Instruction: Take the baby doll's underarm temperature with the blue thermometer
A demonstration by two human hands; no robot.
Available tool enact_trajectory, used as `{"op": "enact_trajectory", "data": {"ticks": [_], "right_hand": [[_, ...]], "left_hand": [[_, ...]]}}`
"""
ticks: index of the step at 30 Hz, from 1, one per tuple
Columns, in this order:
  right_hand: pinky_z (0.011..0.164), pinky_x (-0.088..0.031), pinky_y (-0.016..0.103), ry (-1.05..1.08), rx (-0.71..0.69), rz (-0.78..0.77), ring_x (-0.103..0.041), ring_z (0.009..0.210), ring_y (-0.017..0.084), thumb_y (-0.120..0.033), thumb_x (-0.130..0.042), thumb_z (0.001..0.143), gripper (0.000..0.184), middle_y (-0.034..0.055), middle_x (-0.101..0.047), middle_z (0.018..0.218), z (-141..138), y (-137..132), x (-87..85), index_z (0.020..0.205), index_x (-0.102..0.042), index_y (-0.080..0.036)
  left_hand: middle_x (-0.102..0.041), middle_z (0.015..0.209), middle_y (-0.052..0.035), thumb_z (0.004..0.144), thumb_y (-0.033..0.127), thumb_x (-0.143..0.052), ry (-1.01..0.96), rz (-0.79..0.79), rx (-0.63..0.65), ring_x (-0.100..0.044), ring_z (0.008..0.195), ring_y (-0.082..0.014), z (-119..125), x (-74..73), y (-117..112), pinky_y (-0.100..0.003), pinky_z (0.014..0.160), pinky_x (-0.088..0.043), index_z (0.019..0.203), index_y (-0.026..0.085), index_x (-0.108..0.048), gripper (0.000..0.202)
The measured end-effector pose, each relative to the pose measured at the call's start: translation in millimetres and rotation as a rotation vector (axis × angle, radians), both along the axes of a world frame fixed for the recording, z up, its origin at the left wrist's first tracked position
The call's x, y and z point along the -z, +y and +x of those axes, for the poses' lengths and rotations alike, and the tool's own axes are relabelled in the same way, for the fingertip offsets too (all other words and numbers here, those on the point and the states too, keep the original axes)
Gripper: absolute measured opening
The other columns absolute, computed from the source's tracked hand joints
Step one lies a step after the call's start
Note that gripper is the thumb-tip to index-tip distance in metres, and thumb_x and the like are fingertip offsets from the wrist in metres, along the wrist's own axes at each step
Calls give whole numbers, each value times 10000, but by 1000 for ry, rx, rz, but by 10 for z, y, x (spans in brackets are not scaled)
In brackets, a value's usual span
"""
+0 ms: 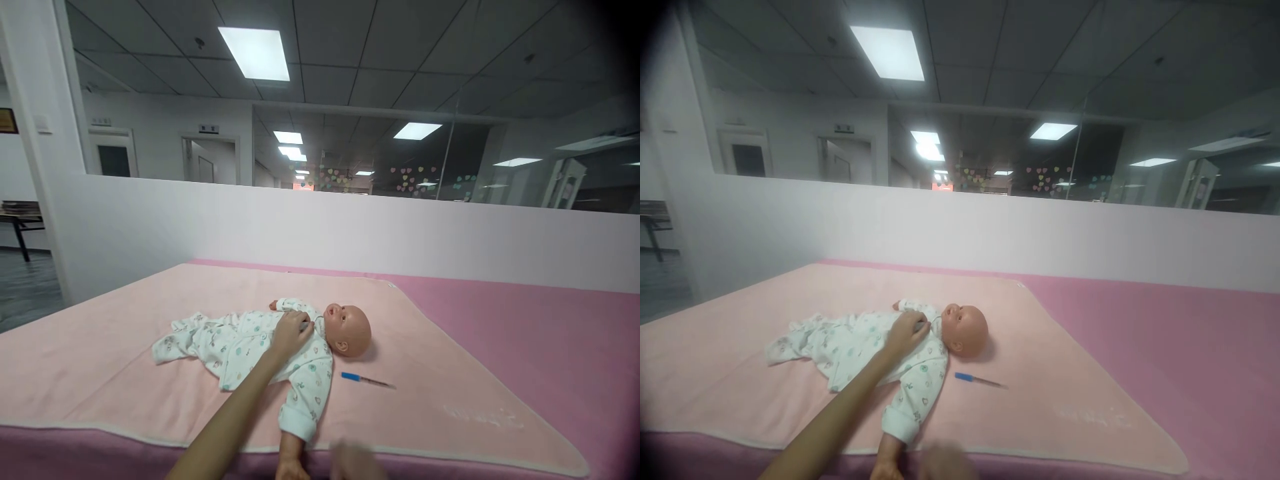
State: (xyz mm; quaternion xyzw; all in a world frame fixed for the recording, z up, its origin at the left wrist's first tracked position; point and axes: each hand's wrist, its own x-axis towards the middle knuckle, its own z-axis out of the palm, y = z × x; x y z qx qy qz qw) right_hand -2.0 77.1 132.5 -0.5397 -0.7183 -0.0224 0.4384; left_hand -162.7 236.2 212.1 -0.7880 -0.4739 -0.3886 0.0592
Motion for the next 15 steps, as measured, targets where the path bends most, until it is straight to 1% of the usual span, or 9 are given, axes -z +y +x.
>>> {"op": "enact_trajectory", "data": {"ticks": [2,3,4,5,6,8,9,12,15], "right_hand": [[863,-381,370,11,89,24,-460,1043,214,-331,-335,841,350,125,-529,1073,159,231,-162,1102,-501,-168],[883,-360,369,-19,208,22,-443,1062,220,-324,-337,831,357,130,-527,1084,241,363,-233,1086,-510,-144],[892,-342,380,-86,306,-27,-418,1087,239,-315,-348,816,358,144,-511,1111,319,490,-290,1065,-521,-124],[877,-340,392,-171,363,-124,-411,1094,256,-297,-365,802,349,153,-505,1117,389,603,-330,1057,-526,-121],[841,-351,396,-243,382,-234,-445,1054,259,-283,-372,794,319,146,-530,1074,448,695,-352,1019,-546,-138],[766,-367,364,-345,352,-406,-512,941,238,-252,-368,792,258,119,-577,954,522,800,-361,914,-579,-167],[736,-366,337,-366,330,-447,-534,881,218,-238,-364,794,240,103,-590,893,538,818,-360,857,-585,-172],[650,-351,260,-325,293,-464,-555,750,172,-220,-386,778,203,72,-605,768,534,780,-423,734,-576,-165],[556,-335,212,-117,198,-465,-552,635,135,-296,-417,763,206,32,-613,682,501,700,-649,687,-573,-186]], "left_hand": [[-586,744,-24,772,283,-382,-7,-3,0,-486,724,-150,1,-3,-8,-281,664,-336,686,180,-531,201],[-586,744,-23,770,279,-385,-9,-3,0,-486,725,-150,1,-4,-9,-280,663,-336,685,180,-532,196],[-586,744,-22,768,274,-388,-11,-3,1,-485,724,-149,1,-3,-8,-279,664,-337,685,179,-532,191],[-586,743,-21,766,271,-391,-11,-2,1,-485,721,-147,1,0,-5,-278,663,-336,684,179,-531,186],[-584,741,-19,766,271,-394,-10,0,0,-484,717,-144,0,3,0,-276,662,-336,684,180,-528,182],[-580,737,-13,768,274,-395,-3,6,0,-483,714,-141,-2,12,12,-274,659,-332,682,182,-519,177],[-579,736,-11,771,275,-392,0,11,-1,-482,715,-141,-2,17,17,-273,659,-330,683,184,-514,176],[-577,738,-8,779,274,-381,10,28,1,-481,722,-141,-3,25,28,-273,662,-324,688,186,-507,178],[-574,729,-8,778,272,-384,14,37,-7,-478,706,-138,-1,31,33,-272,660,-323,690,185,-506,173]]}}
